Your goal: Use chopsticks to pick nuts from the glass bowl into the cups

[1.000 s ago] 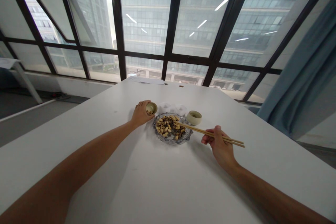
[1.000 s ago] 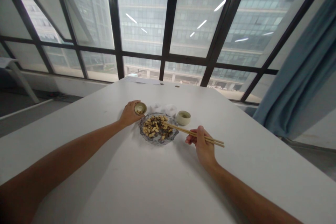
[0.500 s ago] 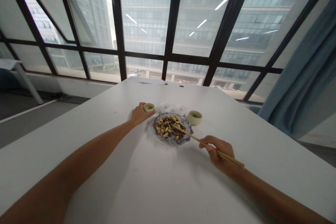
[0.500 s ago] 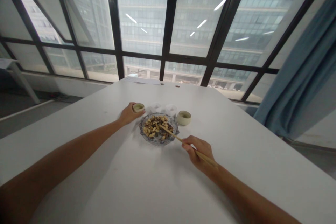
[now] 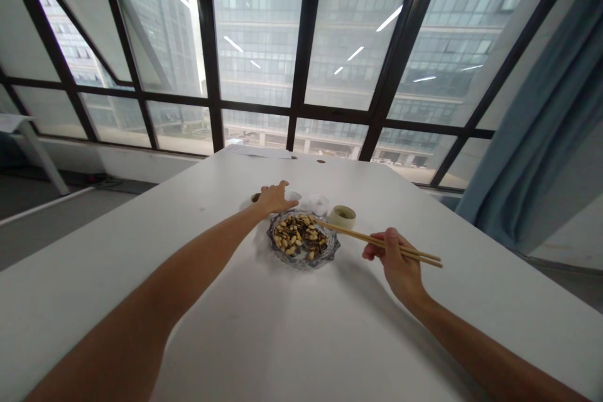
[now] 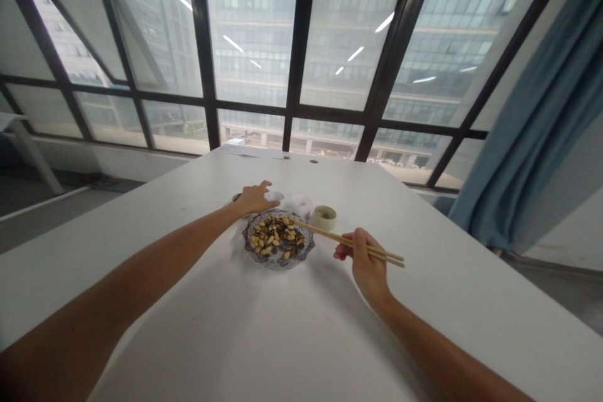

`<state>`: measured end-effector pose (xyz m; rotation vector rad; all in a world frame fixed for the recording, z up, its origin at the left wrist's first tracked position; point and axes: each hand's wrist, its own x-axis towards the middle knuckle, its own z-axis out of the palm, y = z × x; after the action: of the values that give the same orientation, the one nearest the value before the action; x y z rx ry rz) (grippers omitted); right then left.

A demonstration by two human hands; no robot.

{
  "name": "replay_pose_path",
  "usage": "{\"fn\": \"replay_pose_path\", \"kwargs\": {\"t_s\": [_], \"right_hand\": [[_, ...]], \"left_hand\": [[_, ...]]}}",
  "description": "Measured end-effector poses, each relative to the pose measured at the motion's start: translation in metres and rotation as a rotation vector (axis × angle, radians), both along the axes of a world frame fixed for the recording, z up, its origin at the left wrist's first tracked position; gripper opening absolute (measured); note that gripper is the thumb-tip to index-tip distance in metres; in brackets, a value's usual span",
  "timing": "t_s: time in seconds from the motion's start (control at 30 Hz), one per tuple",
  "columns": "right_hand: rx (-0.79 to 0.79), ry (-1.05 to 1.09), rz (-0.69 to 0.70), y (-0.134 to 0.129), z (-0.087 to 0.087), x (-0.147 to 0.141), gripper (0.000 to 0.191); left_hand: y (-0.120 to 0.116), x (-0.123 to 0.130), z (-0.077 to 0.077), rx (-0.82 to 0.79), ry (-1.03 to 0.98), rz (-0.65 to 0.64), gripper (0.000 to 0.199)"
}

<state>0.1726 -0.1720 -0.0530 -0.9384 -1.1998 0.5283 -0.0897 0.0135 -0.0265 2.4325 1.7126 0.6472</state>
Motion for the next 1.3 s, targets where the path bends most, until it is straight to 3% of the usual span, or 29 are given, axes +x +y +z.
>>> {"fn": "replay_pose_path", "kwargs": {"t_s": [0.3, 0.47, 0.6, 0.8, 0.9, 1.0, 1.17, 1.3], "right_hand": [[0.002, -0.058, 0.018, -0.002, 0.003, 0.002, 0.052], [0.023, -0.062, 0.005, -0.001, 0.003, 0.002, 0.051], [0.128, -0.218, -0.056, 0.004, 0.018, -0.002, 0.048], [0.211, -0.542, -0.002, 0.043, 0.040, -0.029, 0.052], [0.171, -0.637, 0.070, 0.065, 0.043, -0.045, 0.049], [0.118, -0.595, 0.080, 0.071, 0.048, -0.048, 0.049], [0.013, -0.413, 0.090, 0.041, 0.076, -0.019, 0.062], [-0.235, -0.514, 0.201, 0.018, 0.103, -0.002, 0.069]], "left_hand": [[-0.001, -0.010, 0.000, 0.336, 0.035, -0.299, 0.063], [-0.005, -0.013, 0.001, 0.315, 0.022, -0.309, 0.065], [-0.011, -0.014, 0.004, 0.299, 0.038, -0.284, 0.066], [-0.014, -0.017, 0.009, 0.312, 0.063, -0.267, 0.065], [-0.013, -0.016, 0.011, 0.325, 0.086, -0.254, 0.066], [-0.013, -0.014, 0.012, 0.314, 0.104, -0.246, 0.066], [-0.009, -0.008, 0.013, 0.258, 0.145, -0.182, 0.061], [-0.002, -0.005, 0.012, 0.148, 0.189, -0.117, 0.060]]}}
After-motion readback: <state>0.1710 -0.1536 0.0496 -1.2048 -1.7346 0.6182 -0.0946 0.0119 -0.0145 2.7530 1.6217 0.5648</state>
